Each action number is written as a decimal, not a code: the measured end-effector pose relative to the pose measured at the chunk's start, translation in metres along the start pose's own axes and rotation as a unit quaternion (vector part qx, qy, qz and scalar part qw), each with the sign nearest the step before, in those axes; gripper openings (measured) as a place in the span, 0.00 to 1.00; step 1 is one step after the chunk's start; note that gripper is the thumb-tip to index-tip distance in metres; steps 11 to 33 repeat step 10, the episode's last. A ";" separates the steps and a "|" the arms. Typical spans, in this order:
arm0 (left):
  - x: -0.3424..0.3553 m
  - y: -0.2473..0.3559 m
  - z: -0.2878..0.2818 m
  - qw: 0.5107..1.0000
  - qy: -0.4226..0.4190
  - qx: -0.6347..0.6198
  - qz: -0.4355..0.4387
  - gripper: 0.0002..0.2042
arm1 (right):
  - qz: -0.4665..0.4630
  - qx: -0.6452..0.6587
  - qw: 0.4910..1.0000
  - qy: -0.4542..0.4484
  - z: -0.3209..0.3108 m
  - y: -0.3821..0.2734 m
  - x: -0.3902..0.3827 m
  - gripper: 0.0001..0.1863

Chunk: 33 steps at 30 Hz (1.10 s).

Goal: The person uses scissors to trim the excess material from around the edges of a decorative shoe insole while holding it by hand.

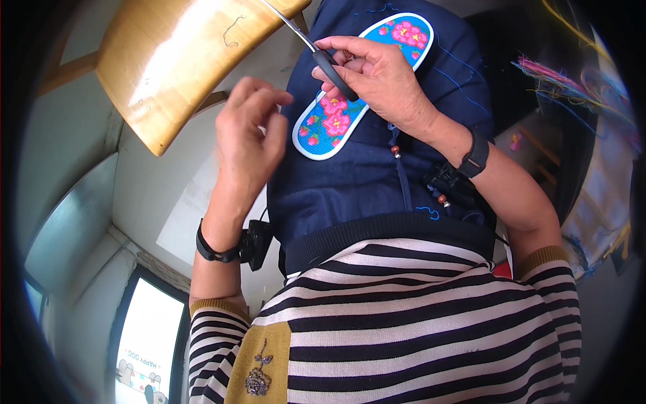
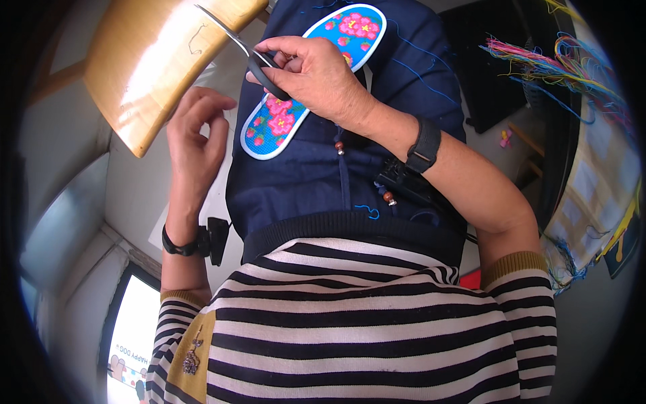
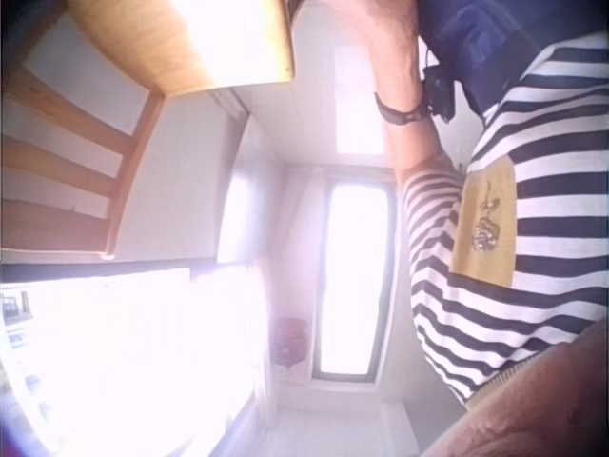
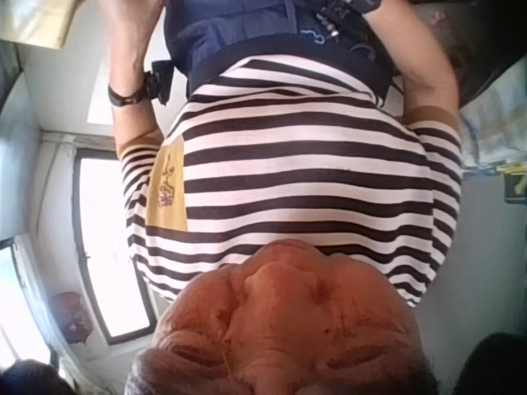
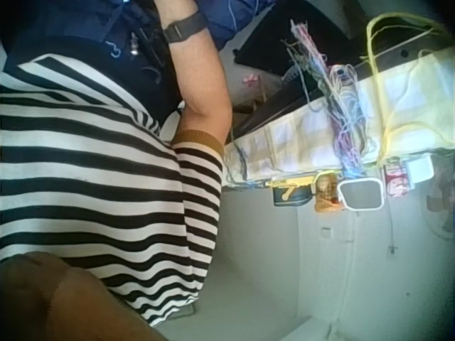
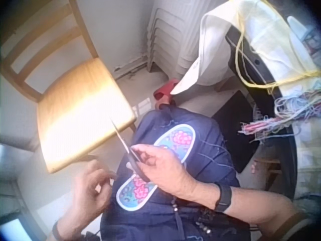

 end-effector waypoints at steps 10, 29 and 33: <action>-0.009 0.029 0.024 0.982 -0.108 0.147 0.058 0.06 | 0.016 0.012 1.000 0.002 0.001 0.000 -0.001 0.17; -0.009 0.029 0.024 0.982 -0.108 0.147 0.058 0.06 | 0.016 0.012 1.000 0.002 0.001 0.000 -0.001 0.17; -0.009 0.029 0.024 0.982 -0.108 0.147 0.058 0.06 | 0.016 0.012 1.000 0.002 0.001 0.000 -0.001 0.17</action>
Point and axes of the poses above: each hand's wrist, its own x-axis towards the middle knuckle, its own z-axis out of the palm, y = z × x, the point moved 5 cm from there along x, towards the middle knuckle, and after that the axes turned 8 degrees about x, right-handed, at the moved point
